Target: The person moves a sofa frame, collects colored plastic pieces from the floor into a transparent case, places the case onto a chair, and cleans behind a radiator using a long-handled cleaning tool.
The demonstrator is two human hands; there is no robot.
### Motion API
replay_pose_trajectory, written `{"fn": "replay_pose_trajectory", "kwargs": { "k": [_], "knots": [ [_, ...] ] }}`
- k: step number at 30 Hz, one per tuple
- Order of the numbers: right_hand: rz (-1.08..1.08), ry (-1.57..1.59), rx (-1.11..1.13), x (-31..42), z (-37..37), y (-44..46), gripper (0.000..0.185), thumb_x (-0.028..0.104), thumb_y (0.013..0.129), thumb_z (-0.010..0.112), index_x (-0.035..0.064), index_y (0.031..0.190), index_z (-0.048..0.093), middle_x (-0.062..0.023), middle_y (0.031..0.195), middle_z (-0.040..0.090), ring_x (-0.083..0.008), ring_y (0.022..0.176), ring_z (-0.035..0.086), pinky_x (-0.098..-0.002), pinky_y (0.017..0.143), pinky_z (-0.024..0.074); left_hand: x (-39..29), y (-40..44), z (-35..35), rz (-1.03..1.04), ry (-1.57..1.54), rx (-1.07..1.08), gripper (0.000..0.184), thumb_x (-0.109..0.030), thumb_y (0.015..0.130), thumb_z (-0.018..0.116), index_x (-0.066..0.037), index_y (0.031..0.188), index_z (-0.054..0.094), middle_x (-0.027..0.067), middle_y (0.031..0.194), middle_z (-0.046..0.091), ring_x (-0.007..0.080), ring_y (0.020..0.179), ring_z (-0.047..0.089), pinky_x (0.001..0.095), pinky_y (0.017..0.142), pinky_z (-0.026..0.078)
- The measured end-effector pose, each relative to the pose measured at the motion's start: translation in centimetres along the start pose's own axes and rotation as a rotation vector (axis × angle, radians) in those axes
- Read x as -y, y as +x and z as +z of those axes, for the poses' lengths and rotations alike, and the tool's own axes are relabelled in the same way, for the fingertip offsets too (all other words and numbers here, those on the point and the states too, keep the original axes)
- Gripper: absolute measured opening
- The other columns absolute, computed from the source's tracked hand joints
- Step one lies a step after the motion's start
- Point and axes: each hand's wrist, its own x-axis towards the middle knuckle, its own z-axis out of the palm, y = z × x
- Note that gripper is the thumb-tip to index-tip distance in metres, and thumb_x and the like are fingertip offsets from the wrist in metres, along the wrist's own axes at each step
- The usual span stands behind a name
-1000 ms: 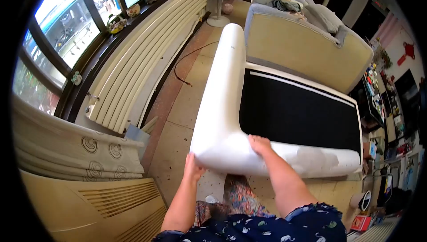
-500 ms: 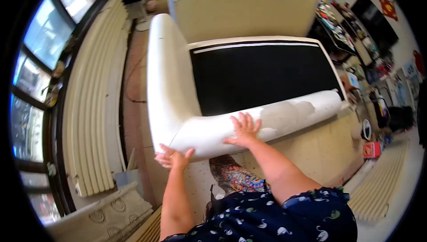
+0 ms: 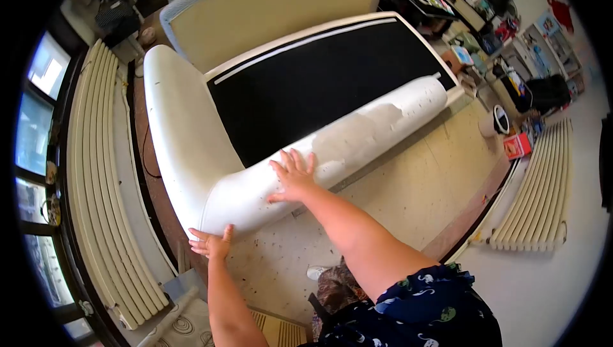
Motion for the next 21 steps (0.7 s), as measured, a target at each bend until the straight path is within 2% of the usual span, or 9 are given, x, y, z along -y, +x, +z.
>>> {"fn": "replay_pose_trajectory", "kwargs": {
  "k": [7, 10, 11, 14, 16, 17, 18, 20, 21],
  "knots": [
    [-0.155, 0.294, -0.152, -2.8, 0.3, -1.5, 0.076, 0.052, 0.062, 0.052, 0.0167, 0.122, 0.025, -0.0108, 0.129, 0.013, -0.0236, 0.120, 0.006, -0.0468, 0.094, -0.0026, 17.0, -0.9, 7.5, 0.876, 0.038, -0.246, 0.075, -0.023, 0.066, 0.062, -0.005, 0.123, 0.016, 0.0293, 0.122, 0.014, 0.0406, 0.112, 0.019, 0.0431, 0.090, 0.022],
    [-0.188, 0.491, -0.541, -5.8, 3.4, -7.5, 0.052, 0.026, 0.071, 0.052, 0.0112, 0.117, 0.032, -0.0128, 0.122, 0.028, -0.0257, 0.113, 0.025, -0.0352, 0.093, 0.0216, 22.4, -9.5, 9.3, 0.562, 0.146, 0.313, 0.060, -0.019, 0.071, 0.055, 0.000, 0.119, 0.024, 0.0200, 0.120, 0.028, 0.0316, 0.110, 0.030, 0.0390, 0.090, 0.026],
    [-0.128, 0.524, -0.418, -7.6, 4.8, -11.1, 0.048, 0.025, 0.074, 0.048, 0.0107, 0.117, 0.032, -0.0135, 0.120, 0.031, -0.0272, 0.111, 0.029, -0.0365, 0.090, 0.0254, 22.9, -12.1, 10.0, 0.582, 0.171, 0.326, 0.060, -0.019, 0.071, 0.055, 0.000, 0.119, 0.024, 0.0200, 0.120, 0.028, 0.0316, 0.110, 0.030, 0.0390, 0.090, 0.026],
    [0.140, 0.708, 0.054, -16.2, 13.3, -24.7, 0.041, 0.022, 0.076, 0.043, 0.0080, 0.114, 0.035, -0.0162, 0.106, 0.046, -0.0284, 0.094, 0.046, -0.0365, 0.081, 0.0358, 23.1, -21.4, 10.7, -0.380, 0.294, 0.954, 0.040, -0.028, 0.077, 0.044, -0.003, 0.109, 0.041, 0.0128, 0.106, 0.045, 0.0203, 0.091, 0.048, 0.0341, 0.076, 0.037],
    [0.433, 0.307, 0.787, -24.1, 20.7, -35.7, 0.029, 0.028, 0.075, 0.043, 0.0077, 0.093, 0.054, -0.0169, 0.085, 0.055, -0.0287, 0.076, 0.053, -0.0391, 0.066, 0.0403, 22.5, -23.3, 12.4, -0.132, 0.340, 0.963, 0.034, -0.027, 0.076, 0.046, -0.003, 0.101, 0.047, 0.0104, 0.094, 0.050, 0.0186, 0.081, 0.050, 0.0307, 0.066, 0.038],
    [0.569, 0.470, 0.471, -25.9, 16.4, -44.1, 0.027, 0.030, 0.070, 0.047, 0.0084, 0.081, 0.059, -0.0165, 0.084, 0.055, -0.0288, 0.077, 0.053, -0.0381, 0.067, 0.0407, 21.1, -24.2, 12.8, 0.115, 0.364, 0.968, 0.030, -0.027, 0.075, 0.048, -0.002, 0.093, 0.053, 0.0079, 0.082, 0.054, 0.0170, 0.071, 0.051, 0.0273, 0.056, 0.039],
    [0.911, 0.490, 0.571, -26.5, 12.3, -47.9, 0.027, 0.026, 0.065, 0.051, 0.0084, 0.084, 0.059, -0.0151, 0.087, 0.055, -0.0303, 0.080, 0.052, -0.0381, 0.069, 0.0402, 19.3, -24.8, 13.2, 0.215, 0.253, 0.890, 0.029, -0.026, 0.075, 0.048, -0.002, 0.090, 0.053, 0.0061, 0.077, 0.054, 0.0157, 0.067, 0.051, 0.0267, 0.054, 0.038],
    [0.721, 0.098, 0.951, -33.5, 18.2, -58.3, 0.026, 0.021, 0.071, 0.047, 0.0084, 0.091, 0.058, -0.0158, 0.097, 0.052, -0.0273, 0.091, 0.050, -0.0375, 0.080, 0.0356, 13.9, -26.2, 13.5, 0.402, 0.059, 0.759, 0.028, -0.025, 0.075, 0.047, 0.001, 0.082, 0.055, 0.0053, 0.068, 0.054, 0.0146, 0.062, 0.050, 0.0259, 0.055, 0.038],
    [0.794, 0.226, 0.763, -36.3, 19.4, -62.2, 0.027, 0.022, 0.070, 0.047, 0.0068, 0.088, 0.058, -0.0156, 0.093, 0.054, -0.0296, 0.087, 0.051, -0.0383, 0.076, 0.0375, 11.4, -26.7, 13.8, 0.484, -0.018, 0.713, 0.030, -0.024, 0.075, 0.046, 0.004, 0.077, 0.056, 0.0064, 0.065, 0.055, 0.0146, 0.060, 0.049, 0.0257, 0.058, 0.039]
  ]
}}
